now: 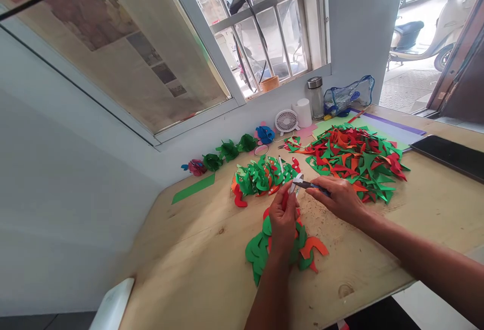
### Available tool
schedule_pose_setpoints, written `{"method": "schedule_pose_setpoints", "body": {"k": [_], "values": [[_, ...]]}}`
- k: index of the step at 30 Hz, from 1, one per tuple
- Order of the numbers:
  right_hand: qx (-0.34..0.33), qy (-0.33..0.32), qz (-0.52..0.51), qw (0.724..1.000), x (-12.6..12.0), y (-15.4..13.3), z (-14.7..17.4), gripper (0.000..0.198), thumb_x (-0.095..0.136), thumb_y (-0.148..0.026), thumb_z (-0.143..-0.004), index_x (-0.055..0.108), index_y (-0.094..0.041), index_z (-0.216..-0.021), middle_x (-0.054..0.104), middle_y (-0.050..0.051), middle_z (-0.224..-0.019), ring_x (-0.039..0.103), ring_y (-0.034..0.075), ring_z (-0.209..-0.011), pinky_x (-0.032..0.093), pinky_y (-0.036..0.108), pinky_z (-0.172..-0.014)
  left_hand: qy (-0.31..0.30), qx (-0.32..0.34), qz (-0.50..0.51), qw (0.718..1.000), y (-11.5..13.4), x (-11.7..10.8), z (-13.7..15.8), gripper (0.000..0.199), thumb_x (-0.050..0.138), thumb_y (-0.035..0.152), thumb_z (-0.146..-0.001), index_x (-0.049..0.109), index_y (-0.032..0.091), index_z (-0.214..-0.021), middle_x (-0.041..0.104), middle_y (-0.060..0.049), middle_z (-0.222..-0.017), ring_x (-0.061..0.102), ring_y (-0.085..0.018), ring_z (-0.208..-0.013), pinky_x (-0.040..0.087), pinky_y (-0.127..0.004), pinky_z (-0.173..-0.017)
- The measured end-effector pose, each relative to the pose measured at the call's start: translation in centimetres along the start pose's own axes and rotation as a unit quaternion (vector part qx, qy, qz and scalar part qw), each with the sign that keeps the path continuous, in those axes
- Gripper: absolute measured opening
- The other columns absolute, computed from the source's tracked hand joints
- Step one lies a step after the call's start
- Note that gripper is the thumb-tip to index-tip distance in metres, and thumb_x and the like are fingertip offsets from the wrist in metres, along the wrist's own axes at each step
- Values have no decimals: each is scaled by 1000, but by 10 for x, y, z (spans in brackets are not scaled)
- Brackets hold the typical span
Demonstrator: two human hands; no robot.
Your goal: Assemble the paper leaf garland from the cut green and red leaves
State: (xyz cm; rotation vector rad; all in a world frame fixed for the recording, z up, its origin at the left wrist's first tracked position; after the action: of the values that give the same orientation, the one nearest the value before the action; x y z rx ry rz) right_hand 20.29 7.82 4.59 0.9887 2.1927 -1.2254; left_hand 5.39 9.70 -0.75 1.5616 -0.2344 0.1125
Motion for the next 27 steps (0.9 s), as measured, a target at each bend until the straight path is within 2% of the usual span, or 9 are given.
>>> {"method": "schedule_pose_setpoints", "body": {"k": [5, 16, 21, 27], "values": [[-13, 32, 31, 999, -3, -1, 2, 41, 42, -52, -90, 66, -20, -80, 66, 3, -76, 55, 11, -60, 33, 23, -55, -4, 2, 1, 1000, 0, 1, 0, 52, 69, 45, -72, 60, 20, -117, 44, 7, -60, 31, -1, -43, 30, -14, -41], [-48, 94, 146, 984, -13, -12, 8, 42, 40, -51, -91, 64, -19, -77, 64, 1, -67, 51, 10, -53, 22, 24, -48, 13, 21, -30, 999, 1, -1, -2, 50, 69, 48, -71, 63, 18, -111, 44, 5, -61, 33, -3, -46, 33, -14, -41], [-63, 103, 162, 979, -15, -16, 8, 41, 40, -49, -92, 65, -20, -77, 65, 1, -68, 53, 10, -55, 22, 25, -50, 5, 25, -38, 999, 5, 2, 0, 50, 68, 49, -71, 64, 18, -110, 41, 6, -59, 30, -3, -44, 29, -14, -39], [-57, 102, 173, 978, -17, -18, 8, 44, 38, -50, -92, 64, -19, -74, 63, 2, -66, 52, 10, -52, 21, 26, -50, 9, 60, -99, 993, 19, 3, 1, 43, 64, 45, -76, 65, 17, -109, 49, 3, -62, 40, -6, -51, 37, -16, -47]]}}
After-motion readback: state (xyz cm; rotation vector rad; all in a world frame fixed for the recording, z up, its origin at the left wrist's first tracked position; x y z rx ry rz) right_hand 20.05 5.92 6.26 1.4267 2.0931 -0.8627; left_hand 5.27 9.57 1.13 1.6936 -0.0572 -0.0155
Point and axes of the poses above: each hand's wrist, its own z-axis away from the middle knuckle, its own x-axis out of the palm, y = z × x, the point moved 10 cm from there along -z, towards the middle knuckle
